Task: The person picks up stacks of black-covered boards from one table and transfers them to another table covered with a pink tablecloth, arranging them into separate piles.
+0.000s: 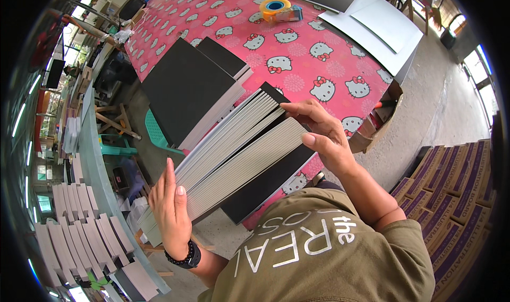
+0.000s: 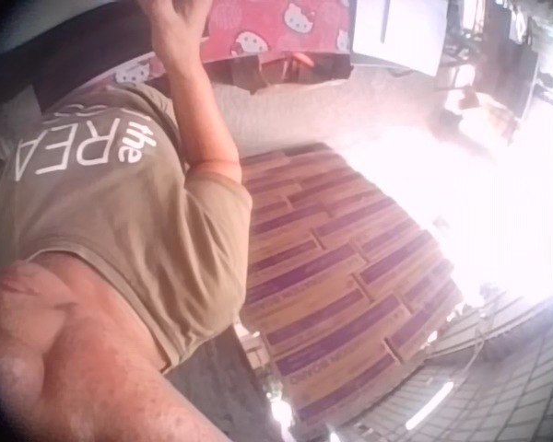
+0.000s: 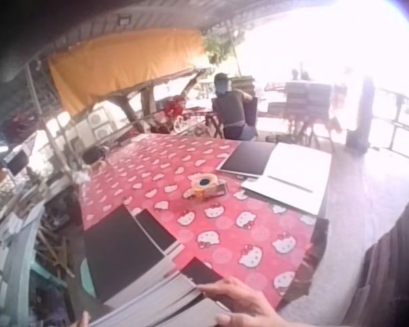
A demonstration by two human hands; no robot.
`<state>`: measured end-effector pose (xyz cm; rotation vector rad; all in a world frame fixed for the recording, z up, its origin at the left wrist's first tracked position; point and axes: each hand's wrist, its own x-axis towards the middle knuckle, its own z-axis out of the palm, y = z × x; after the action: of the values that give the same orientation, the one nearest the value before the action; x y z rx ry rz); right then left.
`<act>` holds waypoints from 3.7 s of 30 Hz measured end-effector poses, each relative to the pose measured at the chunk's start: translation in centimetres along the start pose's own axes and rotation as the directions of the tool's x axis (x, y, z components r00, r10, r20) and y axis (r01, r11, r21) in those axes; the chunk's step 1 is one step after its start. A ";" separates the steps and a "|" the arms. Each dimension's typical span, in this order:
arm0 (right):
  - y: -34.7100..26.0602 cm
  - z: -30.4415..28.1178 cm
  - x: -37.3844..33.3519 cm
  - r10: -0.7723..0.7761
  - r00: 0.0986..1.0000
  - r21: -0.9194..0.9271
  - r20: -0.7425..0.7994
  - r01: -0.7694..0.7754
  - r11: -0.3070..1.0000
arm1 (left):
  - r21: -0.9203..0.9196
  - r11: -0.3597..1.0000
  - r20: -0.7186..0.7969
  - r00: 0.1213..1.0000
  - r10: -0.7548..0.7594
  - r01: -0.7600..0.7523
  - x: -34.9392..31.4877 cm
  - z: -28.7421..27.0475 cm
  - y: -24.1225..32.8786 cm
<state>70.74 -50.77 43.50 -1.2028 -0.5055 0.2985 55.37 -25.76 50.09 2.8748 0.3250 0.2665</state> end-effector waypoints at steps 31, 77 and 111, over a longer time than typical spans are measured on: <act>0.4 0.1 0.8 -0.070 0.996 -0.139 0.052 0.077 0.987 | 0.003 1.000 -0.026 1.000 -0.005 0.005 0.3 -0.1 0.0; 0.6 0.5 1.5 0.016 0.997 0.029 0.075 -0.018 0.999 | 0.108 0.994 -0.102 0.994 0.027 -0.016 -0.1 0.4 -0.6; 11.6 0.7 12.5 0.038 0.965 -0.039 0.260 -0.029 0.999 | 0.039 0.999 0.052 0.998 0.029 -0.031 -3.5 -0.4 1.5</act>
<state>81.55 -40.31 35.45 -1.2133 -0.7219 0.4826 52.27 -27.99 50.29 2.9215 0.2815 0.1931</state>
